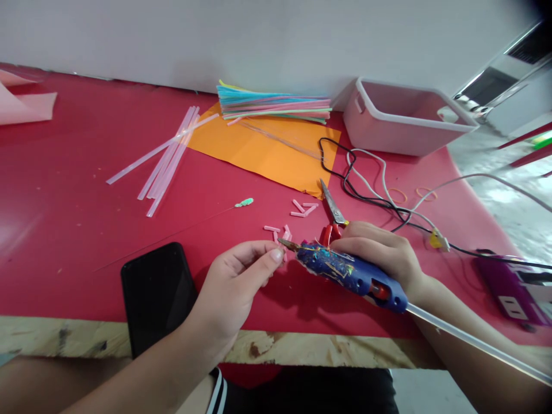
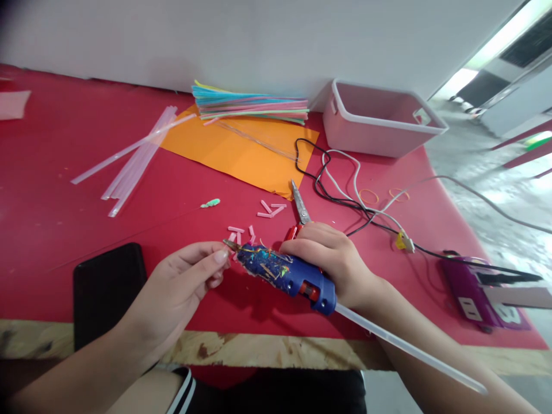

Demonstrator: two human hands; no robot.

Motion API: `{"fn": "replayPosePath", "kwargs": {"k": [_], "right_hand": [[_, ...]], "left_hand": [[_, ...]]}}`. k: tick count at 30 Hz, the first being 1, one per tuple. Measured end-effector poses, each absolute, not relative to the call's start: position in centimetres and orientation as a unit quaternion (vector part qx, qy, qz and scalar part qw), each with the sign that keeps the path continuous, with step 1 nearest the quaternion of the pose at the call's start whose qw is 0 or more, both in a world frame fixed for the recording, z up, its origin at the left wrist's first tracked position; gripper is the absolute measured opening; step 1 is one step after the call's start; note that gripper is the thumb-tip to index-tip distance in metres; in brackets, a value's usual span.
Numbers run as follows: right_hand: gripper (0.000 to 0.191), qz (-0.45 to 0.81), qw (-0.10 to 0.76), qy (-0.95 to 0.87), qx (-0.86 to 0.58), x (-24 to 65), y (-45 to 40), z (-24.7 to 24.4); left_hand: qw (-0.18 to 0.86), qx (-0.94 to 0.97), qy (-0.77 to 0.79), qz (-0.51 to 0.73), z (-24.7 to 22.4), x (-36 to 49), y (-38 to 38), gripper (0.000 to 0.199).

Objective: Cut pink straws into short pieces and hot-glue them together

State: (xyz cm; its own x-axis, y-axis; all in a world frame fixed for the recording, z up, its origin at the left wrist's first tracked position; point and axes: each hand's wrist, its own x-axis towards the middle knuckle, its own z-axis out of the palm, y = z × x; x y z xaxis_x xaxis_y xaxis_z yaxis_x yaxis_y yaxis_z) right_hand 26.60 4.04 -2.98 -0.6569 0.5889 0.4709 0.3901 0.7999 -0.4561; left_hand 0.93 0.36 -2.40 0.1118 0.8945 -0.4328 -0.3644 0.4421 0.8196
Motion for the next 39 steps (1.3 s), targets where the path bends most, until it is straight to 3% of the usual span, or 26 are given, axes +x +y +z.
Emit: {"fn": "replayPosePath", "kwargs": {"k": [8,39], "right_hand": [[0.022,0.175,0.348,-0.873,-0.295,26.82,3.65,-2.99],[0.033,0.175,0.302,-0.892,-0.288,26.86,3.86,-3.06]], "left_hand": [[0.697,0.251,0.501,0.447,-2.33,0.95,0.32,0.011],[0.707,0.266,0.472,0.455,-2.48,0.83,0.18,0.009]]}}
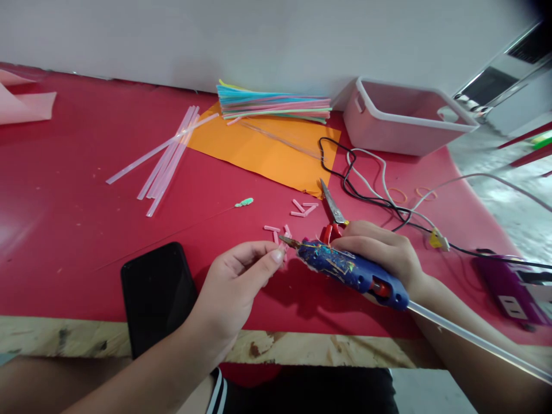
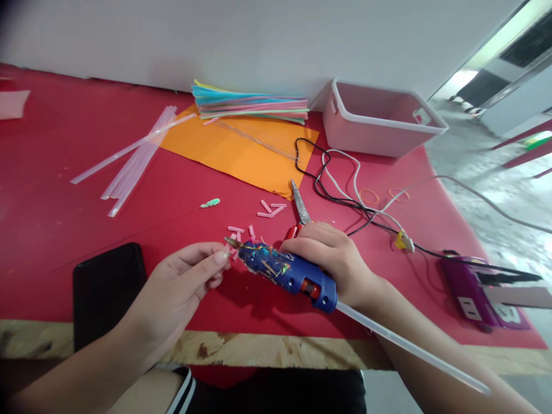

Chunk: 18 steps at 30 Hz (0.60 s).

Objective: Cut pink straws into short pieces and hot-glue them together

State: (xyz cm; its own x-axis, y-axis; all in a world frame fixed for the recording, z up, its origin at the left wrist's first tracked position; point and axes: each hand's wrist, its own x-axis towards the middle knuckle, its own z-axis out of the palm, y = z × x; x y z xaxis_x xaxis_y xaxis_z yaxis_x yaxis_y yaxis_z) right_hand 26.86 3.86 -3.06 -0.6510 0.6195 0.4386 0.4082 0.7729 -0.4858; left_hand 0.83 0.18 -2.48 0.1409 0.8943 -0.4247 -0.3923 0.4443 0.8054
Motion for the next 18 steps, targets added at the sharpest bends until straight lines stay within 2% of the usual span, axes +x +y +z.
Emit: {"fn": "replayPosePath", "kwargs": {"k": [6,12,18], "right_hand": [[0.034,0.181,0.307,-0.891,-0.281,26.83,3.94,-3.27],[0.027,0.182,0.323,-0.886,-0.279,26.82,3.51,-2.83],[0.024,0.159,0.337,-0.871,-0.321,26.92,3.42,-2.8]], "left_hand": [[0.704,0.27,0.471,0.458,-2.46,0.97,0.21,0.009],[0.698,0.26,0.488,0.456,-2.57,0.89,0.12,0.008],[0.693,0.255,0.494,0.459,-2.58,1.05,0.36,0.01]]}}
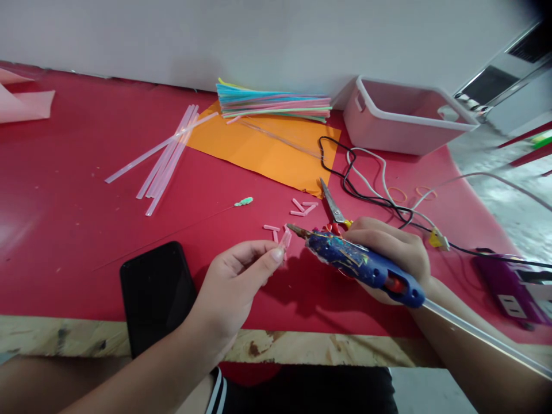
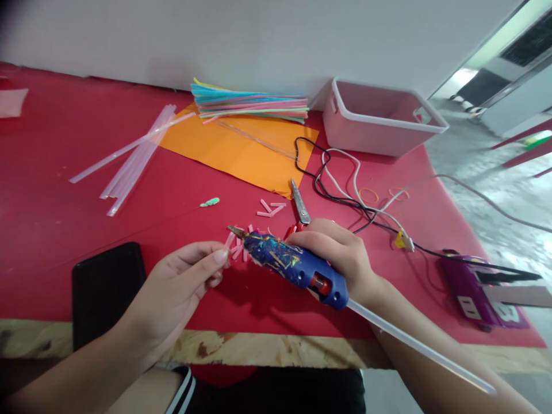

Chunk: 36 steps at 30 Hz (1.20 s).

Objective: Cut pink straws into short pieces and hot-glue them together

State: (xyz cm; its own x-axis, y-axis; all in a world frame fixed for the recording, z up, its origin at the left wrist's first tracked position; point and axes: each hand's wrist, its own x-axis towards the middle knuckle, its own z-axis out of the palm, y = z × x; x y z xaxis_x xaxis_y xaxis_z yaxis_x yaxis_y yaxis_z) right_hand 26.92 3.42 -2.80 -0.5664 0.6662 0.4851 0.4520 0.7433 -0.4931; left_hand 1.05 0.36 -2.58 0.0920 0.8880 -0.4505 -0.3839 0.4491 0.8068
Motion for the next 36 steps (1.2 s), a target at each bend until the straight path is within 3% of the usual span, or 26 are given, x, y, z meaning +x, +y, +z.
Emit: {"fn": "replayPosePath", "kwargs": {"k": [36], "right_hand": [[0.031,0.152,0.303,-0.895,-0.292,26.65,3.69,-3.1]], "left_hand": [[0.687,0.266,0.501,0.454,-2.62,1.01,0.44,0.009]]}}
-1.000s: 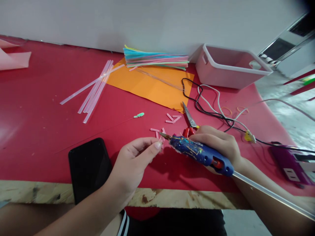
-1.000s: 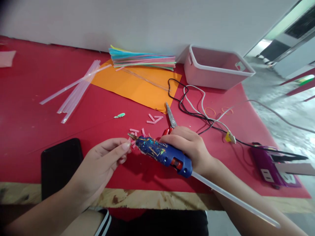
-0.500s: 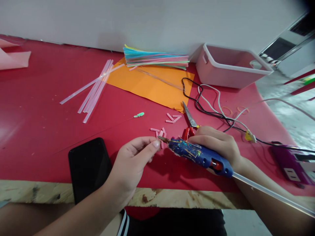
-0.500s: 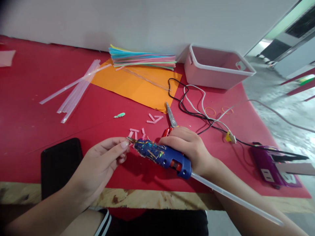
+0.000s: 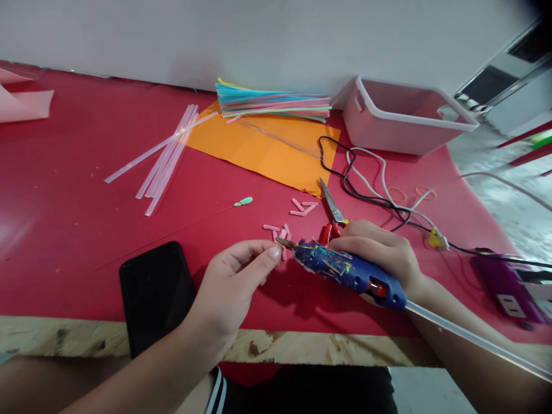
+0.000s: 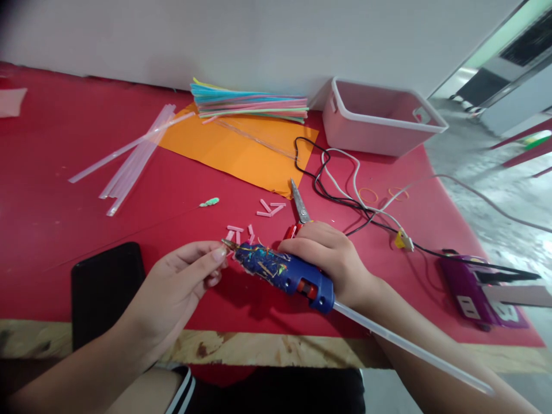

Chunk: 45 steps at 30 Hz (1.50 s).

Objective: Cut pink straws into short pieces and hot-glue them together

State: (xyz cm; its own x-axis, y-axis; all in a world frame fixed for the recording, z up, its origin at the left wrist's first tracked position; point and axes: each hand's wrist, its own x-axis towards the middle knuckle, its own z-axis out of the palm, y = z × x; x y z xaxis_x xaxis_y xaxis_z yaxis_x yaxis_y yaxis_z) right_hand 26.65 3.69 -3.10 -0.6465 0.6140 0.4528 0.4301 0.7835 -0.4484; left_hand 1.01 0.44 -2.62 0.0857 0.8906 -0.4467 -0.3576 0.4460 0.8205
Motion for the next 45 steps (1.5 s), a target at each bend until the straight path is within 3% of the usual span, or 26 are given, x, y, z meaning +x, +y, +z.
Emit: {"fn": "replayPosePath", "kwargs": {"k": [16,24,31,41,45], "right_hand": [[0.034,0.142,0.307,-0.895,-0.29,26.7,3.6,-3.2],[0.027,0.12,0.32,-0.883,-0.321,26.6,3.7,-3.0],[0.021,0.063,0.261,-0.882,-0.387,26.7,4.2,-2.2],[0.056,0.109,0.15,-0.882,-0.432,27.1,4.3,-2.3],[0.053,0.138,0.133,-0.882,-0.431,27.6,4.4,-1.7]], "left_hand": [[0.696,0.257,0.487,0.461,-2.5,1.0,0.4,0.01],[0.691,0.26,0.494,0.458,-2.2,1.1,0.3,0.009],[0.679,0.267,0.518,0.447,-2.5,0.9,0.2,0.013],[0.674,0.272,0.523,0.444,-2.5,0.7,-0.1,0.015],[0.675,0.273,0.522,0.444,-2.4,0.8,-0.1,0.015]]}}
